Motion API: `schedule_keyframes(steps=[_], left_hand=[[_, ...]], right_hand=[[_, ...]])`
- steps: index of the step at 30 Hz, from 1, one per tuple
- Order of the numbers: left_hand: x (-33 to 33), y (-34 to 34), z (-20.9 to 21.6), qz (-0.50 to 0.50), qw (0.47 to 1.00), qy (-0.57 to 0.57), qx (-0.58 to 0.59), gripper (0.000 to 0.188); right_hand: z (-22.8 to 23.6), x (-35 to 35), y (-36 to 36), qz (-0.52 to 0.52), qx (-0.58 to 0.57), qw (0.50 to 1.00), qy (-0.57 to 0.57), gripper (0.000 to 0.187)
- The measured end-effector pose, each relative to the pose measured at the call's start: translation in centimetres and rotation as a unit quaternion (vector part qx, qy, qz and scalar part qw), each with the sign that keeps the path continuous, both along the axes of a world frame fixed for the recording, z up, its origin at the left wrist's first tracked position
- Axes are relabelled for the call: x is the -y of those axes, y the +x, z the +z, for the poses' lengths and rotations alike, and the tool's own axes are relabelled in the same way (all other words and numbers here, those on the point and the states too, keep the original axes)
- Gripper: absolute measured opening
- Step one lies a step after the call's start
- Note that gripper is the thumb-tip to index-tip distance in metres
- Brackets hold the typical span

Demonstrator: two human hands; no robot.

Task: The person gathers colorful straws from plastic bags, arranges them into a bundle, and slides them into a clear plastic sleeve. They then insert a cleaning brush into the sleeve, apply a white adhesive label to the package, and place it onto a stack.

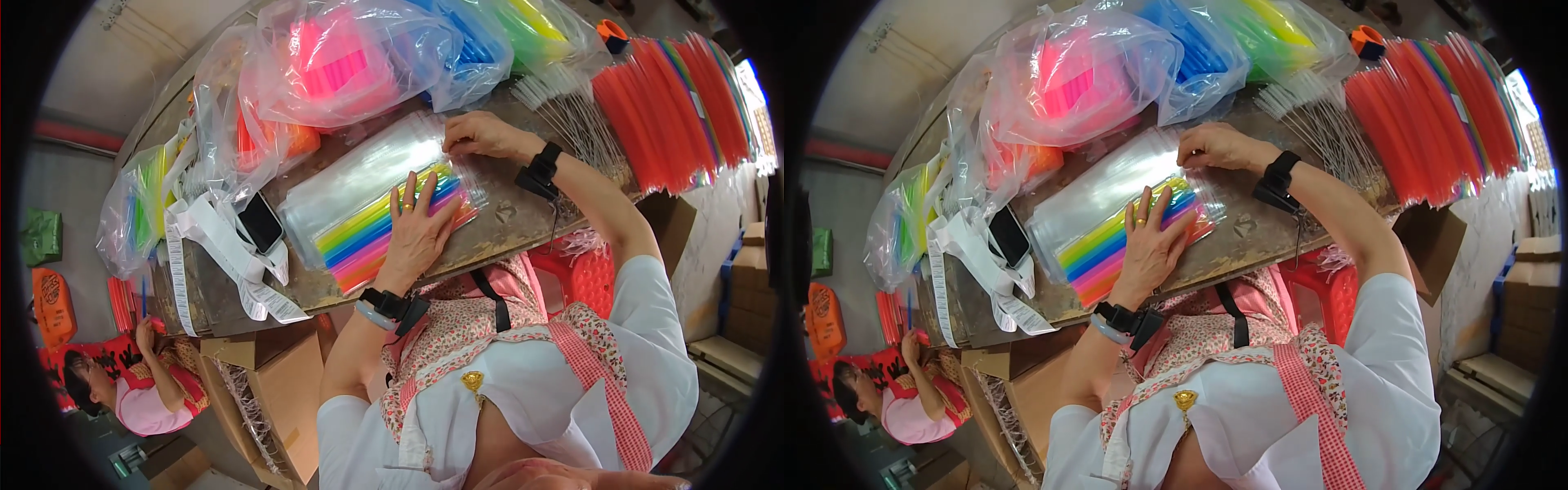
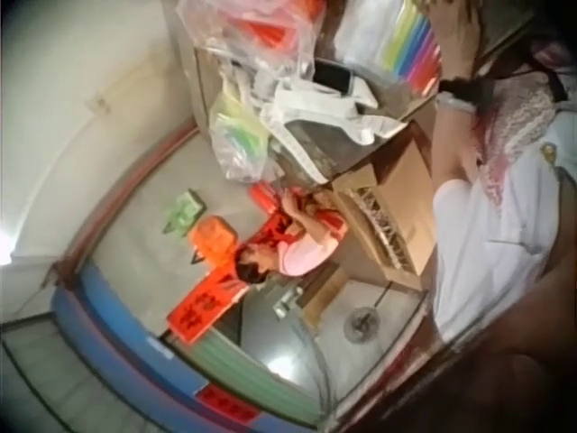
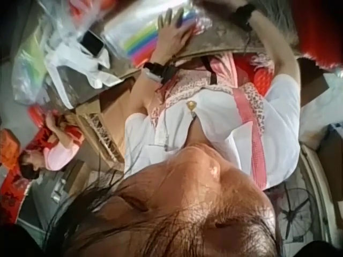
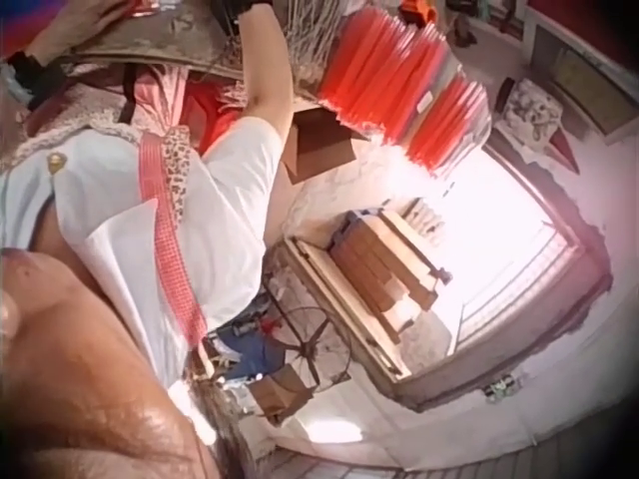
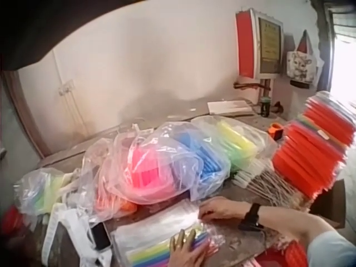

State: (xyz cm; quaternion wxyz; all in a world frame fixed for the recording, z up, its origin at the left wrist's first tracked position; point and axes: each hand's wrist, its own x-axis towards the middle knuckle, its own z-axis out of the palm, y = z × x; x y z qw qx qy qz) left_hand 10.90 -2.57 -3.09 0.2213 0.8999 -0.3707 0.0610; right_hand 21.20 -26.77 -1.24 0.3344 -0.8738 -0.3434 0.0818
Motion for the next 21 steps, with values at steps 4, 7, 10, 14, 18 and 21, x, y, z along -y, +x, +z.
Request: schedule_keyframes(steps=[4, 7, 10, 14, 18, 21], left_hand=[[-0.1, 0.0, 0.2, -0.001, 1.0, -0.006, -0.008, 0.036], [0.0, 0.2, 0.3, -0.002, 1.0, -0.004, -0.02, 0.038], [-0.1, 0.3, 0.4, -0.003, 1.0, -0.004, -0.031, 0.039], [-0.1, 0.4, 0.3, -0.006, 0.999, -0.008, -0.04, 0.039], [-0.1, 0.4, 0.3, -0.011, 1.0, -0.005, -0.029, 0.039], [-0.1, 0.4, 0.6, -0.022, 1.0, 0.011, 0.0, 0.039]], right_hand=[[1.0, -1.2, 0.4, 0.063, 0.065, 0.995, -0.031, 0.012], [1.7, -2.3, 0.8, 0.073, 0.104, 0.99, -0.06, 0.011], [1.0, -3.2, 1.4, 0.09, 0.123, 0.985, -0.076, 0.011], [0.5, -4.1, 1.9, 0.111, 0.12, 0.98, -0.11, 0.011], [0.2, -5.1, 1.8, 0.086, 0.103, 0.973, -0.189, 0.013], [0.0, -5.5, 1.1, 0.027, 0.087, 0.97, -0.224, 0.017]])
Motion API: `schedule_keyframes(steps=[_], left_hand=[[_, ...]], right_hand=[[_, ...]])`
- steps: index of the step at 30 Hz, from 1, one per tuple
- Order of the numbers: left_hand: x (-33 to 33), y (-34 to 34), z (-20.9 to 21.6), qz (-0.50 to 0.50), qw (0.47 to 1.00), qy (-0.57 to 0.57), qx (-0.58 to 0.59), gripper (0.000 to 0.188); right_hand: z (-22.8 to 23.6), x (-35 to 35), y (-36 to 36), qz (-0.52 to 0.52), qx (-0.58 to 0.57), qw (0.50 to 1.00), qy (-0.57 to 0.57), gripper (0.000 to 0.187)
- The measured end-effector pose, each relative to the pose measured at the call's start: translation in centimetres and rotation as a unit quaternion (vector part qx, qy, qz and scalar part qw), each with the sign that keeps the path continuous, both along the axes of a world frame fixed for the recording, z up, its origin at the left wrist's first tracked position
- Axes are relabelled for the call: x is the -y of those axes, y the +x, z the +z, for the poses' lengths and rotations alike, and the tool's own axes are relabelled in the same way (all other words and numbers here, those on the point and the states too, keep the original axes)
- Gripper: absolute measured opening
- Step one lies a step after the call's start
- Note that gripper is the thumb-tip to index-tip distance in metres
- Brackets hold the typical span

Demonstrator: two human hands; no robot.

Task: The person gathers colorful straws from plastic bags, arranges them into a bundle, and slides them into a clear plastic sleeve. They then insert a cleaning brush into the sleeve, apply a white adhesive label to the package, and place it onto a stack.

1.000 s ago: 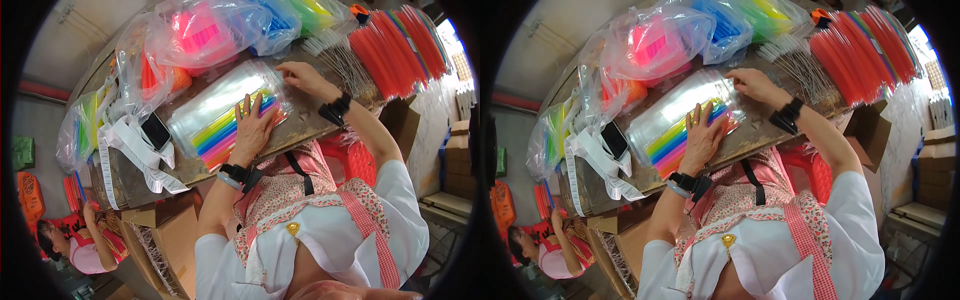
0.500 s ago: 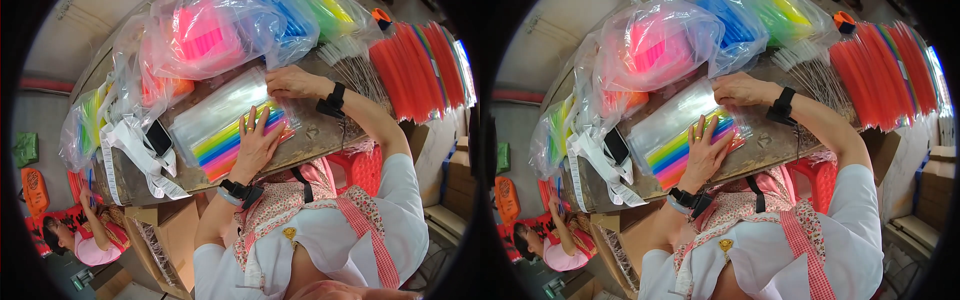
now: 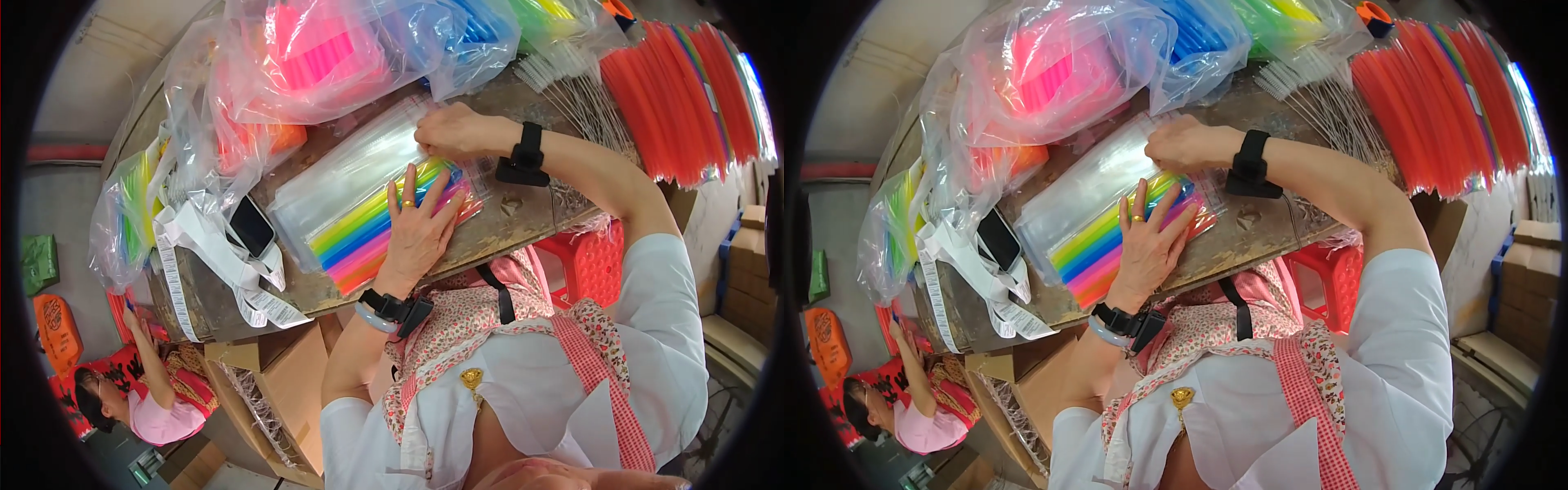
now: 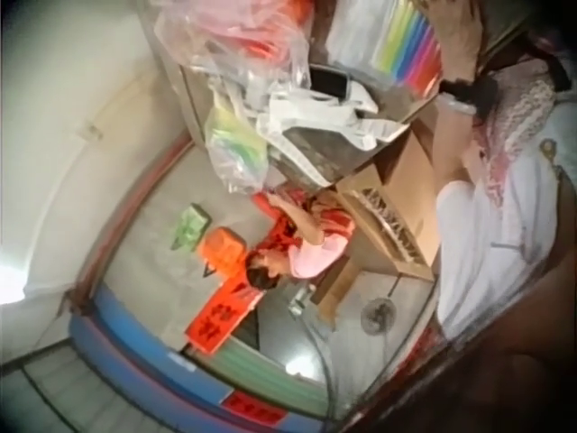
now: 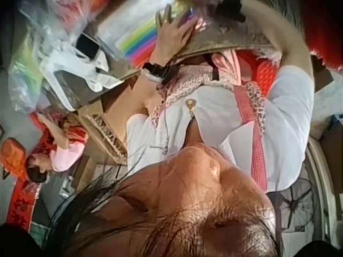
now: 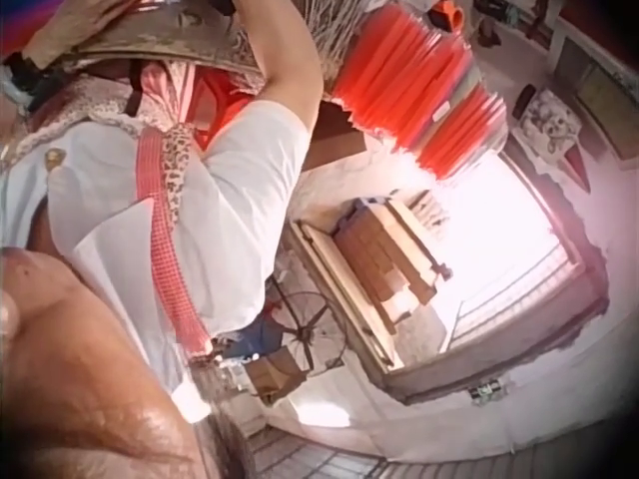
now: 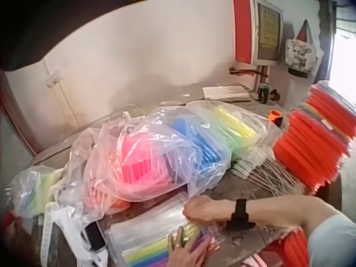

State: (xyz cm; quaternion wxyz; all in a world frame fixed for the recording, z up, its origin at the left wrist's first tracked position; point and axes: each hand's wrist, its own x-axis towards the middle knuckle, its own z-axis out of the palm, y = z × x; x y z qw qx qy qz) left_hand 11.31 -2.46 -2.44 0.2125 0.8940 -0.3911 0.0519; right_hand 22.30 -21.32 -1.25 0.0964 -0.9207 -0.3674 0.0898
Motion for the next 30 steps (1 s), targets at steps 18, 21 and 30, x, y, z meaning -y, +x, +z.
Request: schedule_keyframes(steps=[18, 21, 30], left_hand=[[-0.4, -0.4, -0.8, 0.002, 0.997, -0.071, -0.006, 0.026], [-0.7, 0.1, -1.1, 0.006, 0.996, -0.081, -0.025, 0.025], [-0.6, 0.5, -1.7, -0.015, 0.992, -0.118, -0.033, 0.033]], right_hand=[[-1.3, 0.1, -8.7, -0.14, 0.018, 0.956, 0.256, 0.04], [-2.6, -1.3, -8.7, -0.131, 0.013, 0.959, 0.249, 0.044], [-1.8, 1.5, -6.3, -0.218, -0.059, 0.906, 0.357, 0.05]])
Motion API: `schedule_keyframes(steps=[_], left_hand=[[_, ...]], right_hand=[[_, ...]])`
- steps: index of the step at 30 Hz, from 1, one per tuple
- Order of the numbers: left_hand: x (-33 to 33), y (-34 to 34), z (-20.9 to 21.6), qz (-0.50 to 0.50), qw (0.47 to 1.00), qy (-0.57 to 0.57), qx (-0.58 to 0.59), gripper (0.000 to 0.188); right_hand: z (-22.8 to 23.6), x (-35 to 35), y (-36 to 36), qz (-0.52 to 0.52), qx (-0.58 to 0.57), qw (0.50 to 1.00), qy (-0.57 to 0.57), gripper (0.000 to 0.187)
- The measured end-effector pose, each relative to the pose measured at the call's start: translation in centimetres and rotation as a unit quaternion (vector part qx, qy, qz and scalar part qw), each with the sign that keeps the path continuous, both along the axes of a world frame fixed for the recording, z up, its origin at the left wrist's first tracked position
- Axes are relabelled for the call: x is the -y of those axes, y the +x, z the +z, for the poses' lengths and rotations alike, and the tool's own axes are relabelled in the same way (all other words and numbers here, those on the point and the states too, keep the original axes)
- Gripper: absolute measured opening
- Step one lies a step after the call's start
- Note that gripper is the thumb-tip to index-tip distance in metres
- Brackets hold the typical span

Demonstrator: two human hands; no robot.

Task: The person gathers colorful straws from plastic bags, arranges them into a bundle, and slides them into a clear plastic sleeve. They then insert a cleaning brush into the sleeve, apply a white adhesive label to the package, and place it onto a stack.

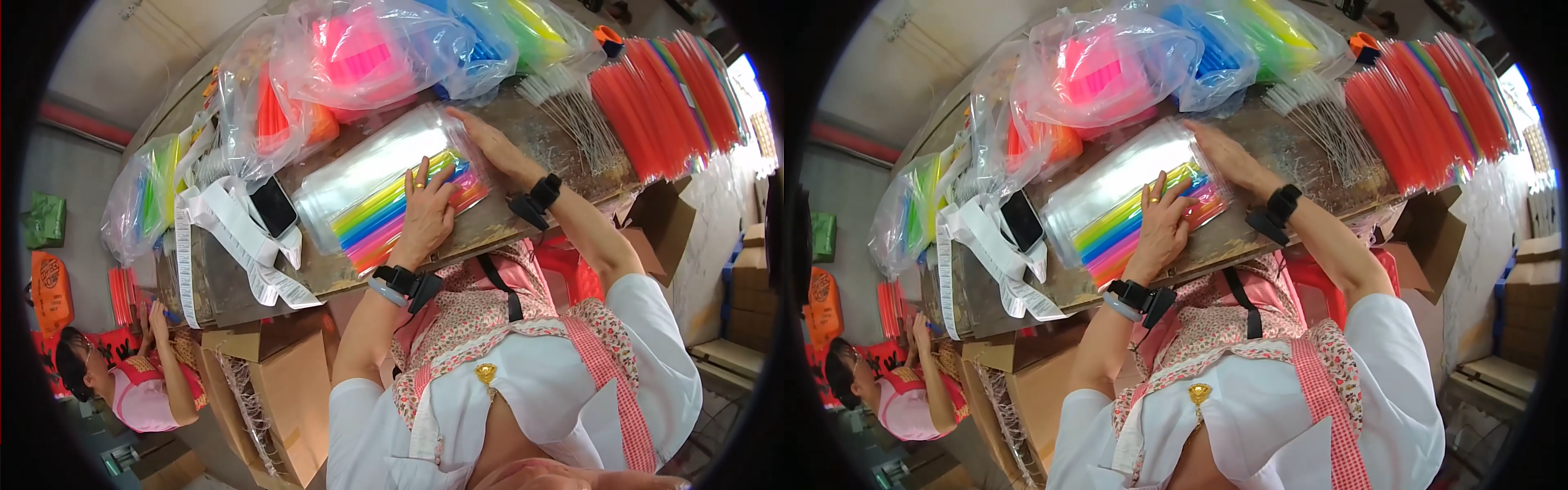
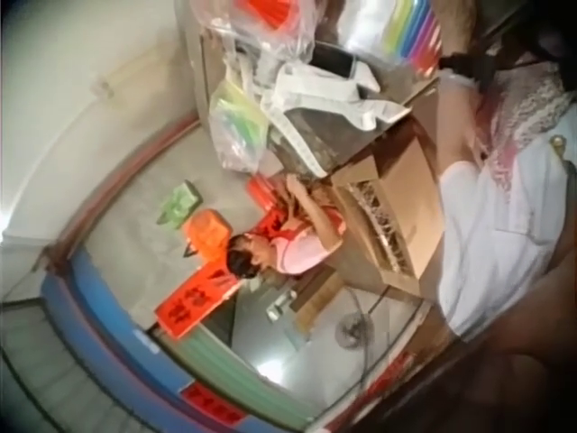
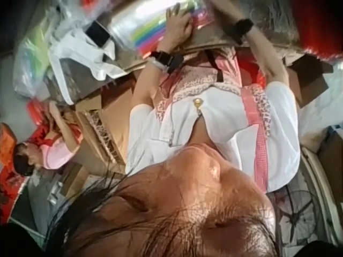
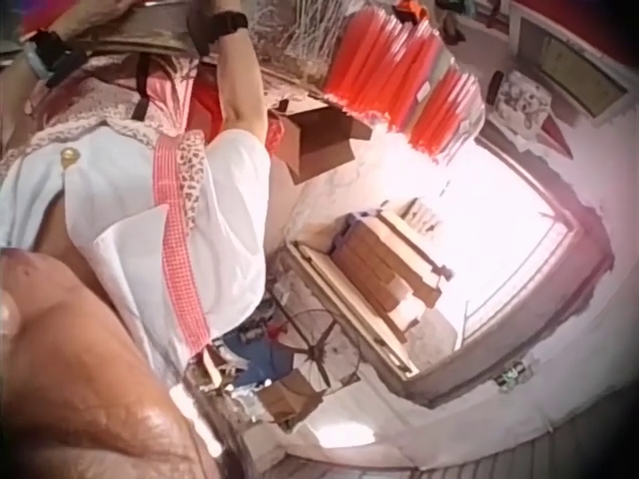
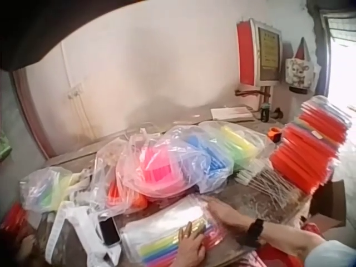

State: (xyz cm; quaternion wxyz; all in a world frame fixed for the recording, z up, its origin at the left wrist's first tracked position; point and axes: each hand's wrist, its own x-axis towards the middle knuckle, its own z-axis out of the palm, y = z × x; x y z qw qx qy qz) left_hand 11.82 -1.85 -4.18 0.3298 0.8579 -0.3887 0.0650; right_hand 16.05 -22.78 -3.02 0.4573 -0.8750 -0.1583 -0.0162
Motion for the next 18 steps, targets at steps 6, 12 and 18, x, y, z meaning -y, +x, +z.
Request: schedule_keyframes(steps=[6, 12, 18], left_hand=[[-1.3, 0.7, -0.5, 0.029, 0.951, -0.28, -0.13, 0.038], [-2.3, -0.6, -0.8, 0.083, 0.928, -0.344, -0.114, 0.04], [-8.8, -9.2, 0.4, 0.3, 0.905, -0.291, 0.083, 0.037]], right_hand=[[-1.7, -2.6, -2.5, 0.031, 0.134, 0.961, -0.238, 0.057], [-1.7, -3.3, -3.0, 0.058, 0.046, 0.958, -0.276, 0.066], [-2.5, -3.0, -3.1, 0.026, 0.102, 0.911, -0.398, 0.066]])
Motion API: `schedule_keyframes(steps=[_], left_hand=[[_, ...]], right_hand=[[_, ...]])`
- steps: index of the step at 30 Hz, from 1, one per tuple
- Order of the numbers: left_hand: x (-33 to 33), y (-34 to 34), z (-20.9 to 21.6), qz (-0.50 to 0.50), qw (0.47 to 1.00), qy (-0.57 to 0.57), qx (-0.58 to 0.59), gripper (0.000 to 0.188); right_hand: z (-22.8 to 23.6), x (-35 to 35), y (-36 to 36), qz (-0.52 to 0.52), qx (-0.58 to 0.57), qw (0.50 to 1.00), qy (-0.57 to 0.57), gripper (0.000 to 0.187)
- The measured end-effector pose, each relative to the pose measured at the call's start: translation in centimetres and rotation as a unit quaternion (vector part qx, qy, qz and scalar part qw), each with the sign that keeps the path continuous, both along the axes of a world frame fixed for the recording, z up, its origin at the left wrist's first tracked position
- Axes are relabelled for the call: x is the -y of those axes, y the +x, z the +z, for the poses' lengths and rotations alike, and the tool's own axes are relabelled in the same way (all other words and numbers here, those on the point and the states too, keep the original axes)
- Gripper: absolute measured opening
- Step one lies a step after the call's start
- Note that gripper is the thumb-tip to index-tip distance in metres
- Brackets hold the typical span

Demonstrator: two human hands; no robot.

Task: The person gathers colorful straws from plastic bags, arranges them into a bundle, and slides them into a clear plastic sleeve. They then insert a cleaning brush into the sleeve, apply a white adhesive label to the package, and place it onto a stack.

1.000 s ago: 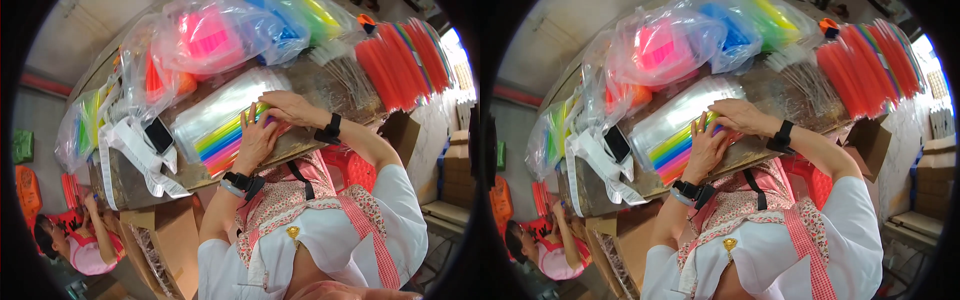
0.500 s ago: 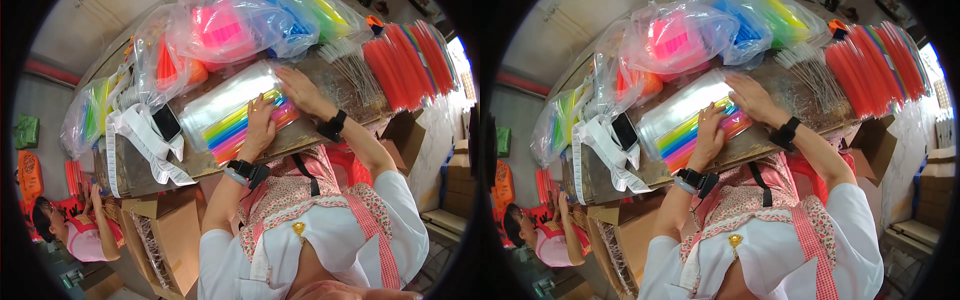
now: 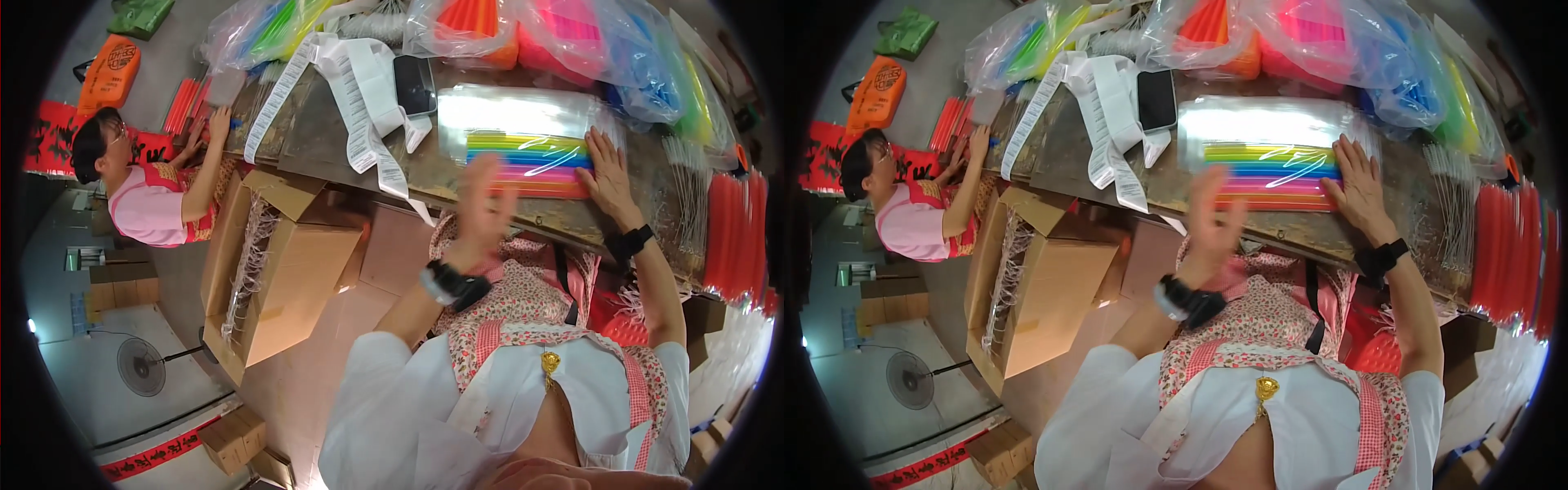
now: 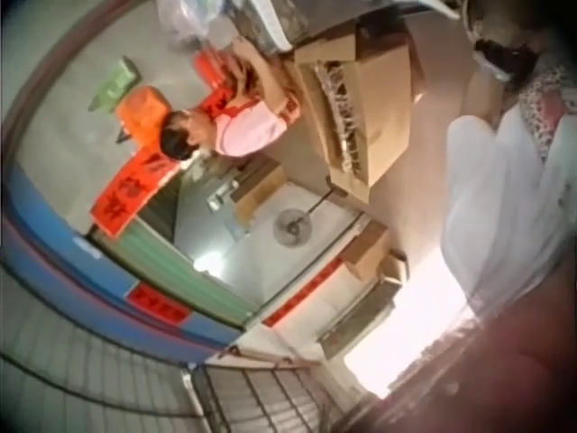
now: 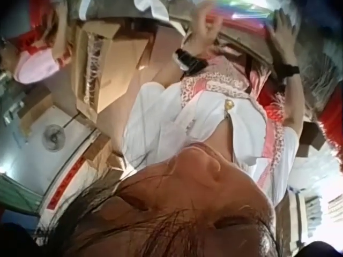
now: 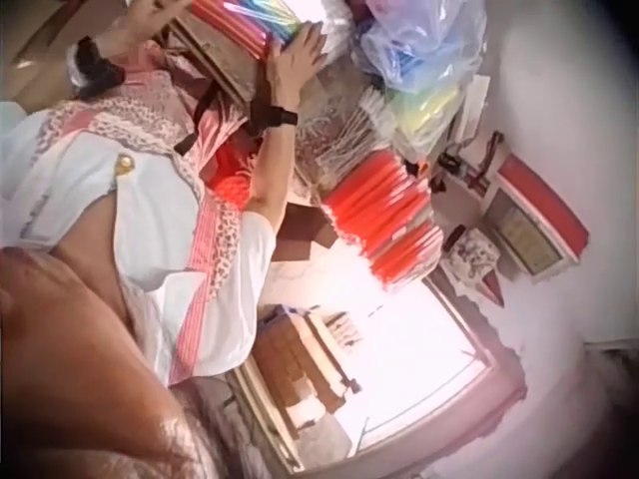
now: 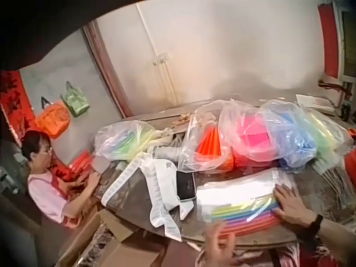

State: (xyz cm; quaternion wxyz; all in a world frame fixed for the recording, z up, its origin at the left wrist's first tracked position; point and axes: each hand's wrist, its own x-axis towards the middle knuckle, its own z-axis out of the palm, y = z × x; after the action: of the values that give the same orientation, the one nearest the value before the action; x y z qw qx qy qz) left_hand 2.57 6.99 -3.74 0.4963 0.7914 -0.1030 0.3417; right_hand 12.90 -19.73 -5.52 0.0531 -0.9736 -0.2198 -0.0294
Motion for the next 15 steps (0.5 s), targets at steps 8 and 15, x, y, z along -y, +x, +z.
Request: schedule_keyframes(steps=[8, 15], left_hand=[[-12.6, -5.0, -5.2, 0.249, 0.93, -0.242, -0.122, 0.039], [-12.6, -4.4, -6.6, 0.183, 0.947, -0.106, -0.241, 0.037]], right_hand=[[5.2, -5.7, -2.9, 0.067, 0.102, 0.986, 0.11, 0.055], [6.3, -14.8, -8.8, 0.255, -0.002, 0.947, 0.197, 0.039]])
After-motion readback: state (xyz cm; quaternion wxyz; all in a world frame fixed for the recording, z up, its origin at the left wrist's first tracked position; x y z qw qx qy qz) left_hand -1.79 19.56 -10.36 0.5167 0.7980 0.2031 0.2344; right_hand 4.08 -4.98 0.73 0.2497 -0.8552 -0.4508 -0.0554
